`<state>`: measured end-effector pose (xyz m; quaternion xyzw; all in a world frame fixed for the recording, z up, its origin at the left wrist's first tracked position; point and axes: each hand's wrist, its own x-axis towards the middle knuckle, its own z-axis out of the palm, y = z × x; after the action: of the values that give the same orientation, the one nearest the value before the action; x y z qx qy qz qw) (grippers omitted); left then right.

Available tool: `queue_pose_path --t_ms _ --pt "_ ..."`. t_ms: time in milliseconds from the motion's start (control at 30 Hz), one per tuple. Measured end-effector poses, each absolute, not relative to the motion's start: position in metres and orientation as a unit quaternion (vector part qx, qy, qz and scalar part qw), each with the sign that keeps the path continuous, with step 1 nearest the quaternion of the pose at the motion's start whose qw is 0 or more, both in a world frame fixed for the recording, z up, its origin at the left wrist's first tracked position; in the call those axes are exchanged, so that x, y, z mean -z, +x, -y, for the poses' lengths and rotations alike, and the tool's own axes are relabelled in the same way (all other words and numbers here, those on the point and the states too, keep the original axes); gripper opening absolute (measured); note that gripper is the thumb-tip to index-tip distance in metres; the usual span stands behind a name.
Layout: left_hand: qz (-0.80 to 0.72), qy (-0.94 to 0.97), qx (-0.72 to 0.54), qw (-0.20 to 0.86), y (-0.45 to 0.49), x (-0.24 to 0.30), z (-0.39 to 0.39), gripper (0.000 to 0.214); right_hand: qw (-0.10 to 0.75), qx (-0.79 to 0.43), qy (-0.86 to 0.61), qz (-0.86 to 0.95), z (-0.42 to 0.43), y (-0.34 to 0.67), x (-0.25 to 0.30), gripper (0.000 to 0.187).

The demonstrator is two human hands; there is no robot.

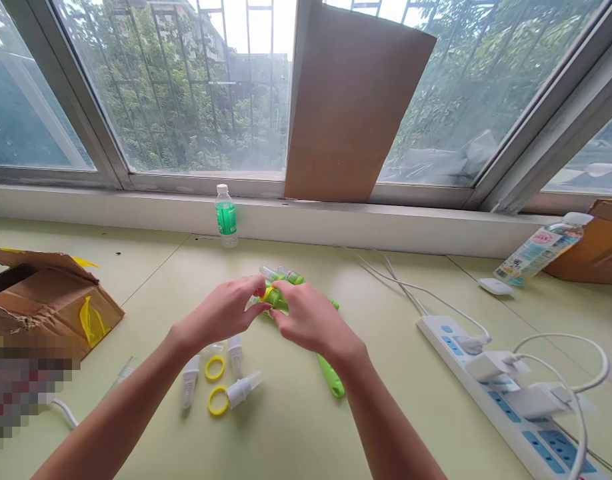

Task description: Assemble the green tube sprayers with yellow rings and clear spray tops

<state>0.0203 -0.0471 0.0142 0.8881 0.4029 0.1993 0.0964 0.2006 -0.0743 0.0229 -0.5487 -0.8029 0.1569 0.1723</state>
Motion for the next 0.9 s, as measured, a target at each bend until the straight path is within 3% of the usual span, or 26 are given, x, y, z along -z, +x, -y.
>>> queue_pose_path --t_ms 200,400,733,900 --pt "-0.398 0.899 -0.159 0.087 0.022 -0.009 0.047 0.014 0.152 -0.163 -0.545 0.808 0.071 0.195 -0.015 0.013" --pt "-0.399 0.881 -0.22 0.125 0.016 -0.023 0.046 0.015 0.198 -0.248 -0.508 0.8 0.076 0.202 -0.028 0.018" --pt "-0.341 0.881 -0.258 0.203 0.009 -0.022 0.046 0.008 0.227 -0.258 -0.494 0.799 0.078 0.205 -0.034 0.021" --pt "-0.326 0.883 -0.256 0.218 0.006 -0.021 0.044 0.021 0.243 -0.28 -0.498 0.784 0.079 0.207 -0.038 0.02"
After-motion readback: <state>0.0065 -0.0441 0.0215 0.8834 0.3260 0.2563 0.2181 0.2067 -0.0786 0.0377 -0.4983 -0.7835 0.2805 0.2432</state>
